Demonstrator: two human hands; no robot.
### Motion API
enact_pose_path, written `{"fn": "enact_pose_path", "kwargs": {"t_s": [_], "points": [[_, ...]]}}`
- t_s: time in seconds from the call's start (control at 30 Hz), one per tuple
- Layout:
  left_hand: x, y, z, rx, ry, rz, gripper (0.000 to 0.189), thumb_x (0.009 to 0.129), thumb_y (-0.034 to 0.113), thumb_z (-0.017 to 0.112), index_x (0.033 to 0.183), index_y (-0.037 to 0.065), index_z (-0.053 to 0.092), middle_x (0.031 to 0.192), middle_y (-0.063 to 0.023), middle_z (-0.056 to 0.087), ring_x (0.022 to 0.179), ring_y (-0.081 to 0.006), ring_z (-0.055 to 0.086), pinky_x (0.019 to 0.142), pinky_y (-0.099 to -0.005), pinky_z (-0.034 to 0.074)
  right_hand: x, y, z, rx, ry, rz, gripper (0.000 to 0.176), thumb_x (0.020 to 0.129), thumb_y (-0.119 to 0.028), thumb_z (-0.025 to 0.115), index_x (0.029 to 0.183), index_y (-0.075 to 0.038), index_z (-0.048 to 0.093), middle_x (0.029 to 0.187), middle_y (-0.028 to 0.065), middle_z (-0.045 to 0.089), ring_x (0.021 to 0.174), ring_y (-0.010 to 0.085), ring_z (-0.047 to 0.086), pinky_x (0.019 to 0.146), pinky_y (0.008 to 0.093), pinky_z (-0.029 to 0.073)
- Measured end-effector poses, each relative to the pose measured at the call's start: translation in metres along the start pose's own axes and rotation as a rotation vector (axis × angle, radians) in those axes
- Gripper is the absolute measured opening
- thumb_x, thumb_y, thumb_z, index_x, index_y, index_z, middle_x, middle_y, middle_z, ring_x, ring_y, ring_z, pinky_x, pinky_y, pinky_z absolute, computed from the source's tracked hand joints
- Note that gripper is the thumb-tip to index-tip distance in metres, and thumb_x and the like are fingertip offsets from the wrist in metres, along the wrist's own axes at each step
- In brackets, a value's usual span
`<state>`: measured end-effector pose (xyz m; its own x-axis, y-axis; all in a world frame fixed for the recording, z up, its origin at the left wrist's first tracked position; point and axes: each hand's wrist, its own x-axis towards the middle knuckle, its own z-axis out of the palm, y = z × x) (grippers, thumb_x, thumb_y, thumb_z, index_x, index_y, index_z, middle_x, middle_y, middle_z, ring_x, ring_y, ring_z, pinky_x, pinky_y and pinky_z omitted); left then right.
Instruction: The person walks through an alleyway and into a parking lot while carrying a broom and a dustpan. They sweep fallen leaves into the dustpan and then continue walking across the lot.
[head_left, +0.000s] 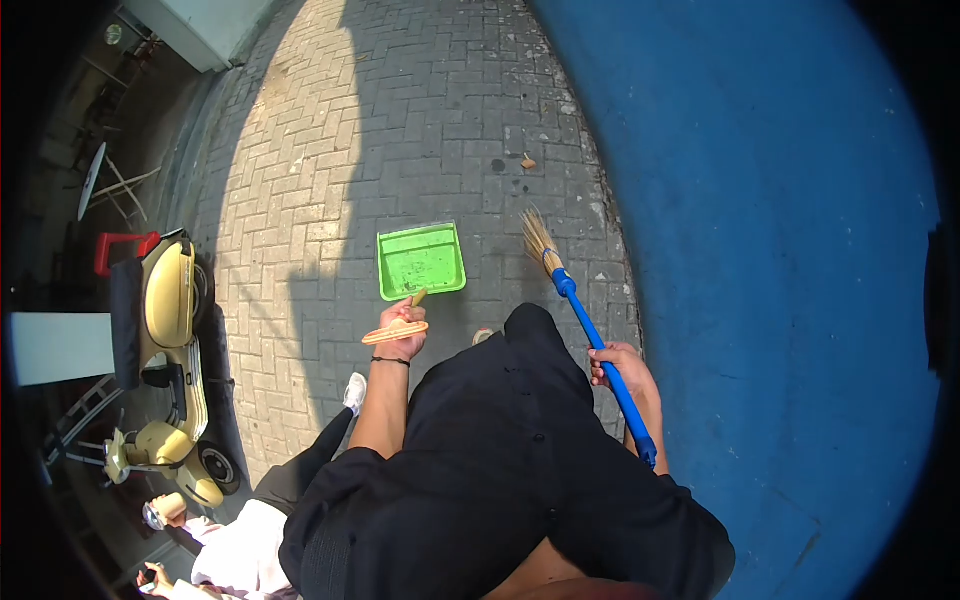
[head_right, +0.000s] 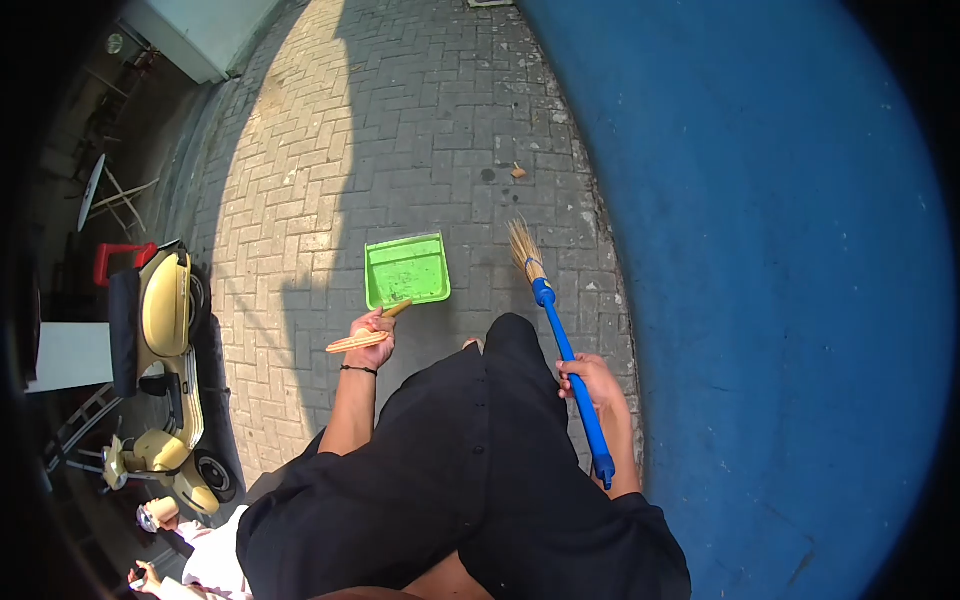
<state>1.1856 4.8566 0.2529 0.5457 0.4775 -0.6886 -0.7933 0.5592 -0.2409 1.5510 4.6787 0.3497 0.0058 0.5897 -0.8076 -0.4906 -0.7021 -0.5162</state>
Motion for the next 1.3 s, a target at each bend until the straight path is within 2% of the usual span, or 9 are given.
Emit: {"fn": "enact_pose_path", "kwargs": {"t_s": [0.23, 0.6, 0.67, 0.77, 1.0, 1.13, 1.17, 1.23, 1.3], "points": [[0.168, 0.094, 0.188, -0.143, -0.076, 0.055, 0.015, 0.091, 0.008, 0.043, 0.081, -0.002, 0.038, 0.055, 0.0008, 0.038, 0.043, -0.0069, 0.036, 0.037, -0.0176, 0.036, 0.183, -0.188, 0.023, -0.053, 0.113, 0.077, 0.016, 0.075, -0.009, 0.063, 0.068, -0.002, 0.051, 0.057, 0.0036, 0.049, 0.044, 0.0125, 0.05, 0.041, 0.0289, 0.048], [0.35, 0.195, 0.472, -0.136, 0.006, 0.127, 0.011, 0.087, 0.005, 0.049, 0.088, -0.002, 0.041, 0.055, 0.0013, 0.037, 0.044, -0.0068, 0.036, 0.038, -0.0167, 0.034, 0.406, -0.623, 0.131, -0.218, -0.043, -0.021, 0.018, 0.076, -0.011, 0.063, 0.067, -0.003, 0.05, 0.058, 0.0041, 0.048, 0.046, 0.0132, 0.05, 0.041, 0.0305, 0.048], [0.388, 0.222, 0.508, -0.116, 0.003, 0.138, 0.01, 0.088, 0.007, 0.048, 0.091, -0.001, 0.044, 0.055, 0.0019, 0.038, 0.044, -0.0066, 0.037, 0.039, -0.0163, 0.034, 0.454, -0.688, 0.149, -0.16, -0.074, -0.054, 0.016, 0.078, -0.008, 0.06, 0.089, 0.002, 0.054, 0.061, 0.0033, 0.048, 0.05, 0.0125, 0.05, 0.046, 0.0303, 0.048], [0.465, 0.275, 0.566, -0.105, -0.031, 0.137, 0.013, 0.088, 0.008, 0.048, 0.098, -0.001, 0.046, 0.054, 0.0023, 0.039, 0.045, -0.0067, 0.038, 0.04, -0.0163, 0.036, 0.523, -0.777, 0.182, -0.011, -0.137, -0.175, 0.04, 0.081, -0.005, 0.053, 0.12, -0.002, 0.047, 0.065, 0.0026, 0.047, 0.053, 0.0117, 0.05, 0.051, 0.0293, 0.047], [0.638, 0.421, 0.771, -0.159, 0.031, 0.113, 0.009, 0.088, 0.008, 0.046, 0.094, 0.001, 0.045, 0.052, 0.0022, 0.04, 0.044, -0.0077, 0.041, 0.041, -0.0181, 0.038, 0.676, -0.969, 0.225, -0.007, -0.266, -0.176, 0.012, 0.084, -0.007, 0.047, 0.092, 0.0, 0.053, 0.065, 0.005, 0.05, 0.05, 0.0144, 0.052, 0.05, 0.032, 0.051], [0.711, 0.473, 0.921, 0.054, 0.051, 0.225, 0.027, 0.089, 0.008, 0.045, 0.109, -0.008, 0.037, 0.052, 0.0017, 0.038, 0.044, -0.0058, 0.039, 0.04, -0.0161, 0.035, 0.74, -1.086, 0.256, -0.044, -0.34, -0.208, 0.019, 0.088, -0.02, 0.041, 0.085, -0.003, 0.049, 0.068, 0.0085, 0.056, 0.055, 0.0193, 0.059, 0.053, 0.0351, 0.054], [0.731, 0.492, 0.956, 0.02, -0.029, 0.126, 0.015, 0.088, 0.008, 0.047, 0.095, -0.003, 0.04, 0.052, 0.0015, 0.039, 0.043, -0.006, 0.038, 0.039, -0.0165, 0.034, 0.757, -1.118, 0.264, -0.077, -0.315, -0.224, 0.022, 0.088, -0.023, 0.04, 0.084, -0.004, 0.049, 0.069, 0.0095, 0.057, 0.056, 0.021, 0.061, 0.053, 0.0351, 0.054], [0.774, 0.527, 1.019, 0.072, -0.035, 0.122, 0.012, 0.088, 0.007, 0.047, 0.091, -0.002, 0.04, 0.052, 0.0014, 0.039, 0.042, -0.0059, 0.037, 0.038, -0.0166, 0.033, 0.796, -1.182, 0.286, -0.262, -0.199, -0.286, 0.032, 0.091, -0.037, 0.039, 0.09, -0.005, 0.045, 0.069, 0.0119, 0.061, 0.059, 0.0238, 0.064, 0.052, 0.0327, 0.054], [0.824, 0.562, 1.076, 0.095, -0.028, 0.129, 0.011, 0.088, 0.006, 0.047, 0.087, -0.001, 0.039, 0.053, 0.0015, 0.038, 0.042, -0.0064, 0.037, 0.038, -0.0164, 0.032, 0.851, -1.232, 0.294, -0.152, -0.281, -0.451, 0.039, 0.091, -0.045, 0.038, 0.094, -0.007, 0.042, 0.066, 0.0112, 0.06, 0.057, 0.0239, 0.064, 0.05, 0.0308, 0.053]]}}
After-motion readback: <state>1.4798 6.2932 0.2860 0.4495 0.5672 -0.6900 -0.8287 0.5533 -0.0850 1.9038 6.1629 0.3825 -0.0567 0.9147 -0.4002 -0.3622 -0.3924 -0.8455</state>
